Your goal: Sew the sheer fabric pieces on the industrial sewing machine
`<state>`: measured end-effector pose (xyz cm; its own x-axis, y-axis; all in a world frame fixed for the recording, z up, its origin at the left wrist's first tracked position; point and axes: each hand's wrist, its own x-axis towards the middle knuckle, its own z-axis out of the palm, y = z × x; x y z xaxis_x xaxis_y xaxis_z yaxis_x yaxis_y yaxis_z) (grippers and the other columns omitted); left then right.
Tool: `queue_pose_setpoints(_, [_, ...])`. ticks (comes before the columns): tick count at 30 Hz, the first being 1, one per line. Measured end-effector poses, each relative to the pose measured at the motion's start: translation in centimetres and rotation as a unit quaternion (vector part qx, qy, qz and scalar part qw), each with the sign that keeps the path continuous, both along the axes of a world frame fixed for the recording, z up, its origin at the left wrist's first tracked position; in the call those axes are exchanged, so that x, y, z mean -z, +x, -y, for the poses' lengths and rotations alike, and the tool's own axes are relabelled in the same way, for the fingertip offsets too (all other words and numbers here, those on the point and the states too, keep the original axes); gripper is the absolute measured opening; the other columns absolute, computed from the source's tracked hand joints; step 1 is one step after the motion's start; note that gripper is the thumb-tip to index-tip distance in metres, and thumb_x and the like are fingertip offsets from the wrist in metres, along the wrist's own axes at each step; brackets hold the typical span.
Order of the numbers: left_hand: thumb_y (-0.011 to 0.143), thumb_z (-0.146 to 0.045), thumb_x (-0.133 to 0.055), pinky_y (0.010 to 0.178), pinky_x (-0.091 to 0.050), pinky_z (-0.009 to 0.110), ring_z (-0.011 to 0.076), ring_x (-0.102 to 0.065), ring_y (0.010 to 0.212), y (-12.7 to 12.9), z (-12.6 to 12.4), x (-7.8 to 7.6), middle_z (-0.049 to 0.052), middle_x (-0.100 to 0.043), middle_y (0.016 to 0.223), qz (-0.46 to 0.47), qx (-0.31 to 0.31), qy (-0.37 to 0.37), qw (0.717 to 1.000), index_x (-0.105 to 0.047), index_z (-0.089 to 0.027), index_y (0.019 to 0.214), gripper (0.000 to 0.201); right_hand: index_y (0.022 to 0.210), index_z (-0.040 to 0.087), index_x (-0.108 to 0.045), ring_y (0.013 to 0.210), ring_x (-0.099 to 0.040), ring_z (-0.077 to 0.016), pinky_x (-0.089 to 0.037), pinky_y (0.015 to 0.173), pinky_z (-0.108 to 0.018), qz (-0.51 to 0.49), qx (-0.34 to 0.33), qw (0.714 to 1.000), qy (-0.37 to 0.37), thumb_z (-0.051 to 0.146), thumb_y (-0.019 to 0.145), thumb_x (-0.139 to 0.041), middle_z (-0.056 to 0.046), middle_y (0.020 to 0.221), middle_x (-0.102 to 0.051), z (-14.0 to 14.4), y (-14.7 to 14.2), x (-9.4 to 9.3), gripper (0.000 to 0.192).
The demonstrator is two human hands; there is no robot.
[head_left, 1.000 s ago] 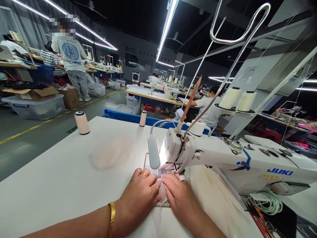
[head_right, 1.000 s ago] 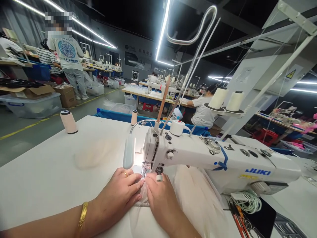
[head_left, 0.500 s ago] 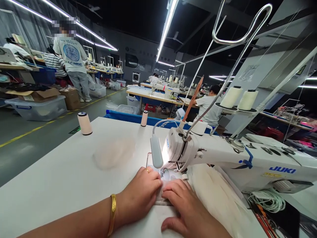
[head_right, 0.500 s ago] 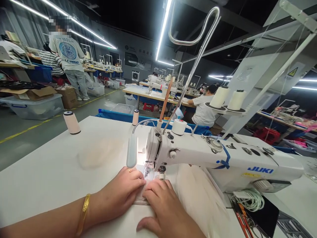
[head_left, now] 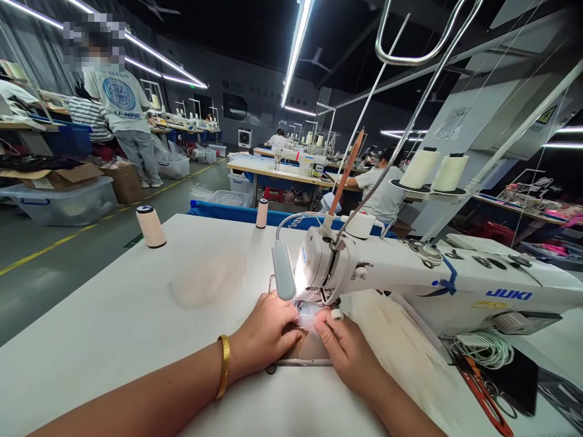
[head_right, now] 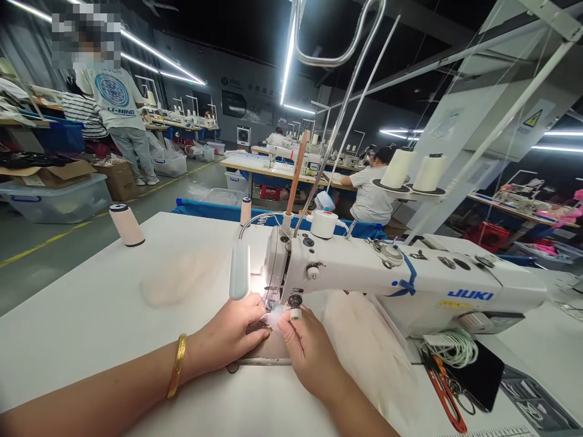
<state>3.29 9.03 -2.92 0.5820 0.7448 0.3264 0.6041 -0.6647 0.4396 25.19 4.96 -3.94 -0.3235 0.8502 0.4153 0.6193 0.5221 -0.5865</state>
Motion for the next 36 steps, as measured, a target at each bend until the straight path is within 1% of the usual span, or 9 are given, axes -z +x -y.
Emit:
queue_pose_setpoints(2, [0.09,-0.01,-0.066,0.071,-0.04,0.032,0.0183,-0.059,0.08,-0.2,0.1,0.3,0.001,-0.065,0.085,-0.004,0.011,0.033,0.999,-0.062,-0.019,0.074,0.019,0.093,0.025,-0.057,0.087,-0.066,-0.0218,-0.052,0.075,-0.031,0.024,-0.013,1.0,0.003,0.026,0.114,-0.037,-0.003,0.092,-0.07,0.2,-0.1,-0.1,0.029])
queue_pose_setpoints(4, [0.092,-0.009,-0.064,0.073,-0.039,0.034,0.0196,-0.06,0.083,-0.6,0.4,0.4,0.002,-0.068,0.085,-0.011,0.038,0.071,0.997,-0.066,-0.02,0.074,0.021,0.091,0.025,-0.054,0.085,-0.064,-0.0219,-0.051,0.077,-0.033,0.076,-0.05,0.996,0.015,0.024,0.115,-0.036,-0.002,0.09,-0.068,0.6,-0.1,-0.3,0.029])
queue_pose_setpoints(6, [0.095,-0.01,-0.065,0.075,-0.037,0.036,0.0202,-0.059,0.084,-1.1,1.0,0.5,0.001,-0.07,0.083,-0.011,0.067,0.098,0.993,-0.068,-0.021,0.074,0.023,0.092,0.025,-0.052,0.085,-0.06,-0.0221,-0.05,0.08,-0.035,0.133,-0.091,0.987,0.029,0.027,0.114,-0.041,-0.001,0.091,-0.066,1.2,-0.2,-0.6,0.025])
queue_pose_setpoints(8, [0.096,-0.01,-0.065,0.078,-0.037,0.038,0.0195,-0.059,0.083,-1.5,1.7,0.5,-0.001,-0.071,0.082,-0.001,0.088,0.112,0.99,-0.069,-0.022,0.075,0.024,0.092,0.025,-0.051,0.086,-0.058,-0.0224,-0.049,0.083,-0.036,0.167,-0.11,0.979,0.036,0.031,0.112,-0.05,-0.001,0.094,-0.065,1.8,-0.1,-1.0,0.021])
queue_pose_setpoints(11, [0.092,-0.005,-0.066,0.08,-0.037,0.038,0.0182,-0.057,0.082,-1.7,2.2,0.5,-0.004,-0.072,0.081,0.005,0.1,0.12,0.988,-0.068,-0.022,0.076,0.024,0.092,0.024,-0.049,0.087,-0.056,-0.0222,-0.047,0.084,-0.037,0.176,-0.109,0.977,0.044,0.034,0.108,-0.061,-0.001,0.096,-0.064,2.3,0.0,-1.3,0.022])
queue_pose_setpoints(17, [0.089,-0.002,-0.065,0.079,-0.036,0.039,0.0194,-0.058,0.083,-1.6,1.6,0.6,-0.003,-0.075,0.085,-0.009,0.095,0.132,0.987,-0.068,-0.021,0.077,0.023,0.093,0.024,-0.051,0.087,-0.056,-0.0218,-0.047,0.084,-0.037,0.184,-0.097,0.977,0.046,0.033,0.108,-0.063,-0.001,0.096,-0.065,1.9,0.2,-1.0,0.021])
queue_pose_setpoints(24, [0.091,-0.004,-0.064,0.078,-0.037,0.038,0.021,-0.063,0.085,-1.9,0.9,0.5,0.0,-0.075,0.091,-0.03,0.092,0.152,0.984,-0.071,-0.022,0.084,0.021,0.108,0.024,-0.062,0.097,-0.063,-0.0234,-0.048,0.09,-0.039,0.178,-0.1,0.977,0.056,0.026,0.107,-0.065,-0.002,0.109,-0.072,1.4,0.0,-0.4,0.004])
queue_pose_setpoints(29, [0.091,-0.004,-0.066,0.078,-0.037,0.038,0.0216,-0.062,0.084,-1.9,0.9,0.6,0.0,-0.074,0.086,-0.033,0.109,0.156,0.981,-0.071,-0.023,0.087,0.02,0.115,0.025,-0.065,0.099,-0.064,-0.0243,-0.048,0.088,-0.04,0.18,-0.098,0.977,0.063,0.025,0.107,-0.065,-0.002,0.113,-0.074,1.4,0.0,-0.2,0.008])
queue_pose_setpoints(36, [0.093,-0.005,-0.065,0.079,-0.037,0.039,0.0209,-0.063,0.084,-1.9,0.6,0.8,0.0,-0.075,0.086,-0.045,0.101,0.162,0.981,-0.072,-0.022,0.087,0.02,0.115,0.025,-0.066,0.1,-0.066,-0.0264,-0.05,0.086,-0.041,0.187,-0.085,0.978,0.05,0.019,0.104,-0.066,-0.003,0.114,-0.075,1.2,0.0,0.1,0.013])
